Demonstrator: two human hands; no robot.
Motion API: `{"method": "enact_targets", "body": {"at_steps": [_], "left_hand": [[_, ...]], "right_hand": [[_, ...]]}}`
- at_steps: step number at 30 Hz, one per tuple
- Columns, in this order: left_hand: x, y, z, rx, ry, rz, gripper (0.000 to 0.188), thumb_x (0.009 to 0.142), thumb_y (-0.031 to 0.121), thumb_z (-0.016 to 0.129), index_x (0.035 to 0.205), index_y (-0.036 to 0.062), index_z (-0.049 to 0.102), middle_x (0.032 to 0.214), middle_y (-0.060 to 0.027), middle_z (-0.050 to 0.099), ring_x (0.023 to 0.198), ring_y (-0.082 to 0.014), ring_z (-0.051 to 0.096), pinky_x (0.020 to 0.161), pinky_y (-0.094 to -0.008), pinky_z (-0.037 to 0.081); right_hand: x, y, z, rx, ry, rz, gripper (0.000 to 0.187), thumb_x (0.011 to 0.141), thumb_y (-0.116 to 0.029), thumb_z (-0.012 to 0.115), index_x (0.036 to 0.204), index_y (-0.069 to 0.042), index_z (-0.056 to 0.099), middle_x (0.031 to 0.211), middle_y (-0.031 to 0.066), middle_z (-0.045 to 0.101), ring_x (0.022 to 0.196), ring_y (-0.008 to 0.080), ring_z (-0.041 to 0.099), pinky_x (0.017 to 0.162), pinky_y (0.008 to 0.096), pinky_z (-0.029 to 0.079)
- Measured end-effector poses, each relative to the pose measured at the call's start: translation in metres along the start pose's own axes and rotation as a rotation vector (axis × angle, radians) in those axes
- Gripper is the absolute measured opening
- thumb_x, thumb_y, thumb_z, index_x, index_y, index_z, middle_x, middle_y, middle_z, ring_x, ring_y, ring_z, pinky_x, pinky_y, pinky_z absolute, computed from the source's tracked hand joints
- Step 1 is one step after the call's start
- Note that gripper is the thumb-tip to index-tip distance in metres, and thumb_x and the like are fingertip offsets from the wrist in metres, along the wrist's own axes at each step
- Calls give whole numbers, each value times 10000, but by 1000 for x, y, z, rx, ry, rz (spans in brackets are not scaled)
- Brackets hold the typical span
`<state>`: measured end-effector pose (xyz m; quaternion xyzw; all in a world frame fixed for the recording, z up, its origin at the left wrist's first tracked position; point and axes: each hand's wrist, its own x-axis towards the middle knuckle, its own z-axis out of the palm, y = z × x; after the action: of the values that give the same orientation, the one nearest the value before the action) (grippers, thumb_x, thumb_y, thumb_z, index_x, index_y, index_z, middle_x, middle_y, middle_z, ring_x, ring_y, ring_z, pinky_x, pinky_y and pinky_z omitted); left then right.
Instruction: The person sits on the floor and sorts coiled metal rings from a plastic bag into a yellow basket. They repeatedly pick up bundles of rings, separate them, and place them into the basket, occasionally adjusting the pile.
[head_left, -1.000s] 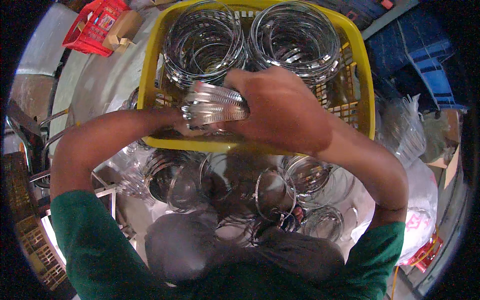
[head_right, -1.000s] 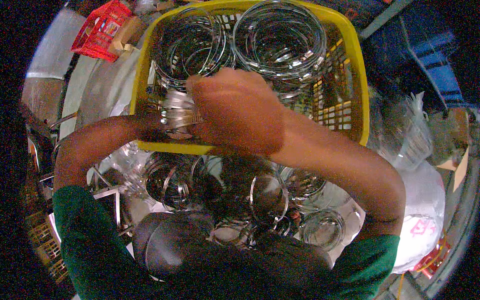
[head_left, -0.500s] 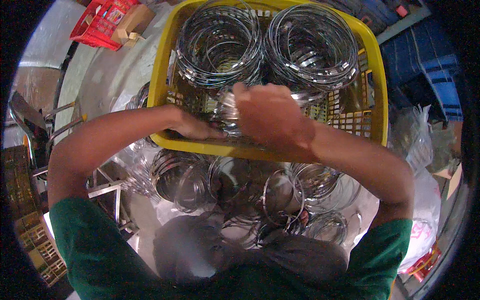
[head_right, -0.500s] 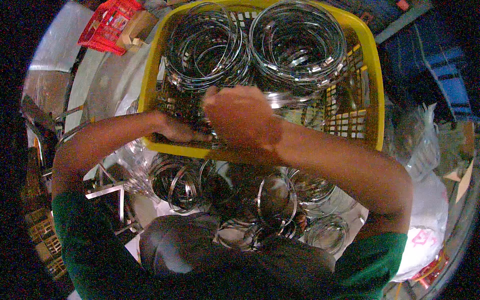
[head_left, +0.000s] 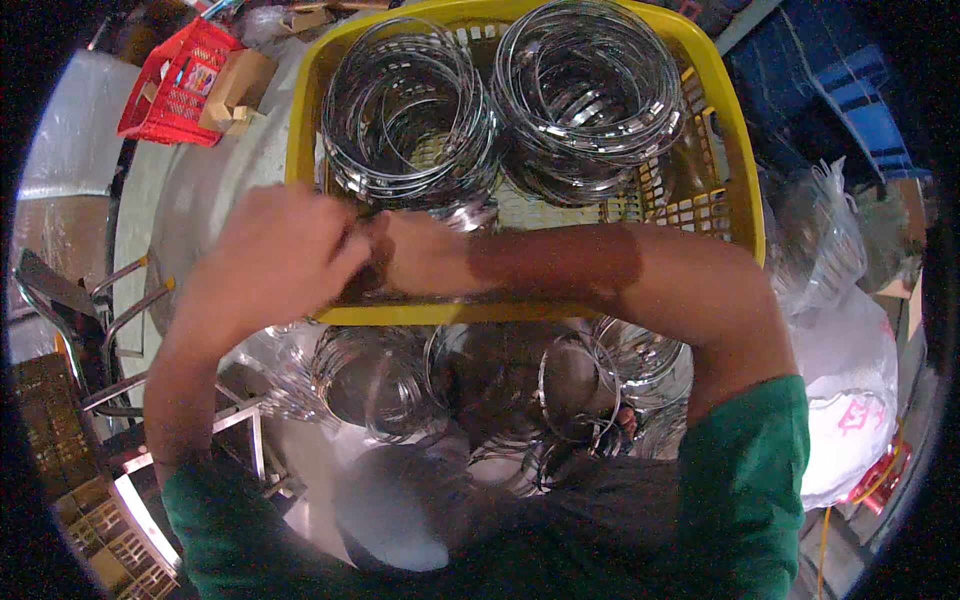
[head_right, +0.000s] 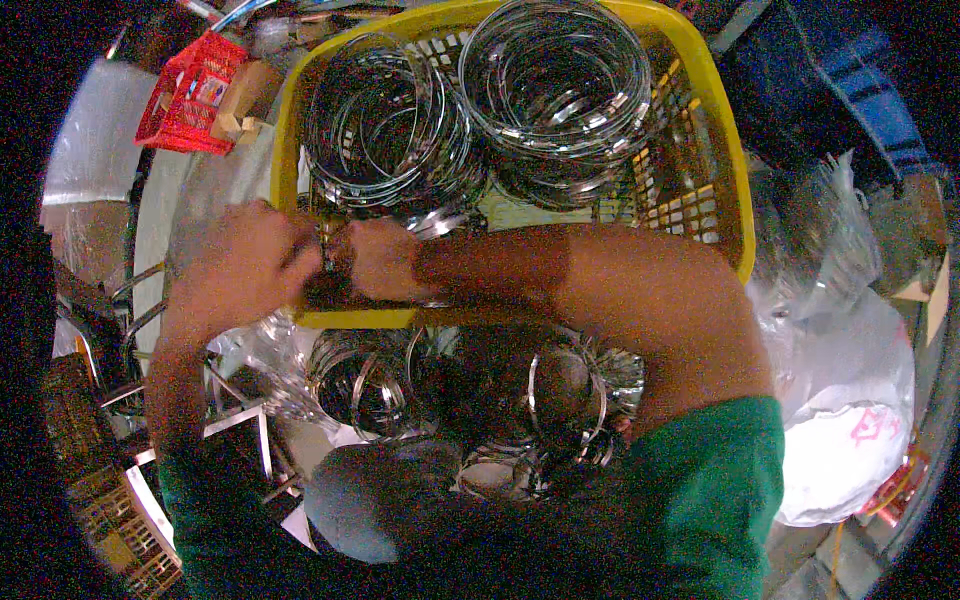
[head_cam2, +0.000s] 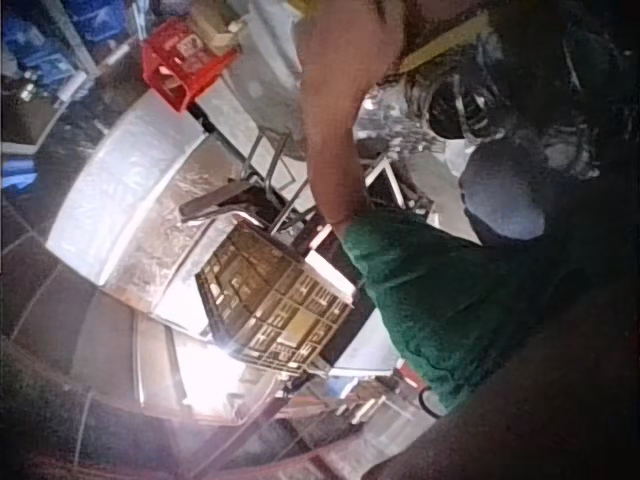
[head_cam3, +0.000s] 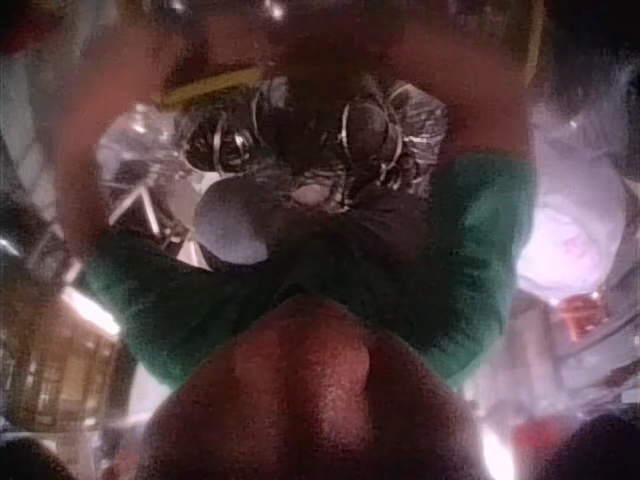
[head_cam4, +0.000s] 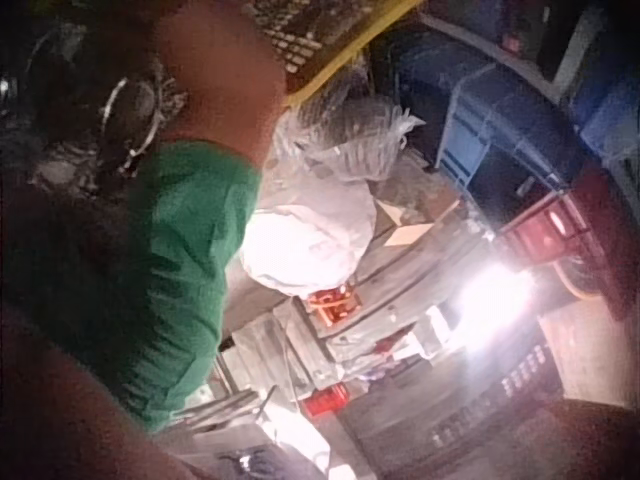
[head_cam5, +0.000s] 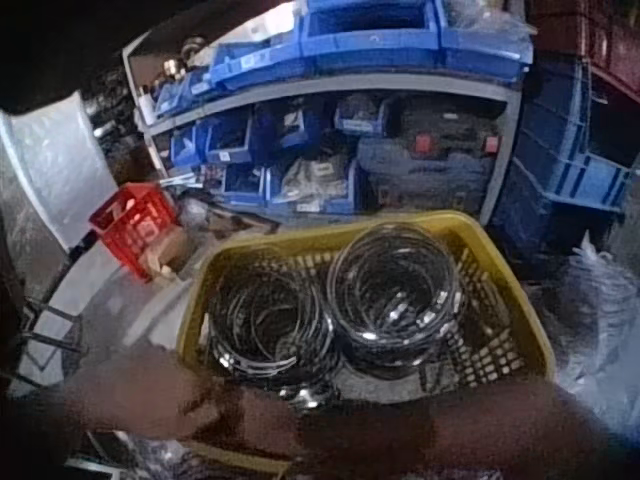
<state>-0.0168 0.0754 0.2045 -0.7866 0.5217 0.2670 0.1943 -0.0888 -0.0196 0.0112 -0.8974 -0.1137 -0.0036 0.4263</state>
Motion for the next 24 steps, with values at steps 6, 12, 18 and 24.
{"method": "enact_targets", "body": {"at_steps": [6,12,18,24], "left_hand": [[60,-11,52,10,744,450,531,1010,428,477,1470,163,478,1515,-244,409,1369,-453,421,1119,-528,364],[116,-44,59,-147,537,547,604,1033,482,456,1595,336,290,1569,-249,345,1444,-449,343,1180,-587,275],[125,-49,60,73,612,495,605,1029,456,484,1589,424,258,1505,-205,439,1376,-419,432,1121,-577,351],[111,-34,57,-35,906,521,537,1005,371,547,1524,338,414,1478,-175,464,1336,-395,463,1112,-546,380]], "right_hand": [[7,11,5,161,60,-287,471,937,-315,629,1324,-53,569,1315,217,597,1200,391,594,1051,451,483],[-25,-9,-41,-274,-128,-373,522,945,-366,635,1363,-66,551,1325,234,570,1256,392,553,1089,468,454],[-55,37,-76,-772,-121,-705,720,855,-474,712,1442,-118,493,1514,177,445,1386,382,447,1174,524,340],[-25,44,-22,-749,-57,-650,584,956,-323,608,1478,-117,447,1545,155,404,1403,321,434,1154,473,382]]}}
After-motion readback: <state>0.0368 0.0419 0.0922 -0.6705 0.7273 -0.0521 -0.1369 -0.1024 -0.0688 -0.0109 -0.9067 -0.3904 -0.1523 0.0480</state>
